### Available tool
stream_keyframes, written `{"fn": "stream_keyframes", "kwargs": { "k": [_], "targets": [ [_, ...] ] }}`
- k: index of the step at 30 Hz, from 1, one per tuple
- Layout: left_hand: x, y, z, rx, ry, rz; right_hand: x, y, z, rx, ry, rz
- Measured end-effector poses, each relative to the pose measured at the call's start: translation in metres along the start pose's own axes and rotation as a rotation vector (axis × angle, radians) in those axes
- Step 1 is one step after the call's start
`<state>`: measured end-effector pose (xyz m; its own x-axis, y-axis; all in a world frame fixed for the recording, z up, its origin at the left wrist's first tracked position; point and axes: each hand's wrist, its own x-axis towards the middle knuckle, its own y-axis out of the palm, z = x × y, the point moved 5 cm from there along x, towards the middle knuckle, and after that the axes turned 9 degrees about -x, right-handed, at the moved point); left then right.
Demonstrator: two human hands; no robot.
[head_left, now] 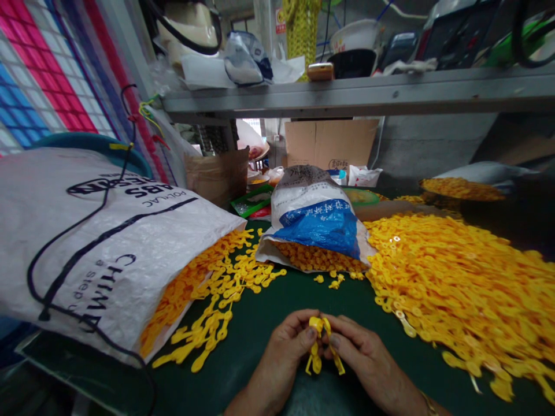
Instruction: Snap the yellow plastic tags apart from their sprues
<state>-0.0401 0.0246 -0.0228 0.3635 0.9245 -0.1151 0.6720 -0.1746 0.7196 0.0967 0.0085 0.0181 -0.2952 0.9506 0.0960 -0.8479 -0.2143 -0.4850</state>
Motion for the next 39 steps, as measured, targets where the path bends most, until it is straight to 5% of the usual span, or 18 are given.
{"fn": "stream_keyframes", "kwargs": {
  "k": [13,23,27,32,36,39],
  "targets": [
    [0.0,0.0,-0.002,0.242,0.112,-0.005,-0.006,0.011,0.01,-0.157,-0.078,-0.016],
    [-0.009,0.003,-0.006,0.489,0.214,-0.146,-0.01,0.039,-0.019,-0.427,-0.243,-0.192],
    [-0.003,-0.003,0.0,0.359,0.163,-0.109,-0.004,0.034,-0.014,-0.44,-0.166,-0.116],
    [-0.012,-0.014,0.028,0.22,-0.079,0.008,-0.009,0.013,0.007,-0.3,-0.086,0.166],
    [-0.021,-0.013,0.014,0.693,-0.201,0.076,-0.029,-0.004,0.003,-0.28,-0.019,0.395],
    [0.002,-0.008,-0.045,1.409,0.205,-0.033,-0.027,-0.026,-0.018,-0.395,0.012,0.278]
  ]
}}
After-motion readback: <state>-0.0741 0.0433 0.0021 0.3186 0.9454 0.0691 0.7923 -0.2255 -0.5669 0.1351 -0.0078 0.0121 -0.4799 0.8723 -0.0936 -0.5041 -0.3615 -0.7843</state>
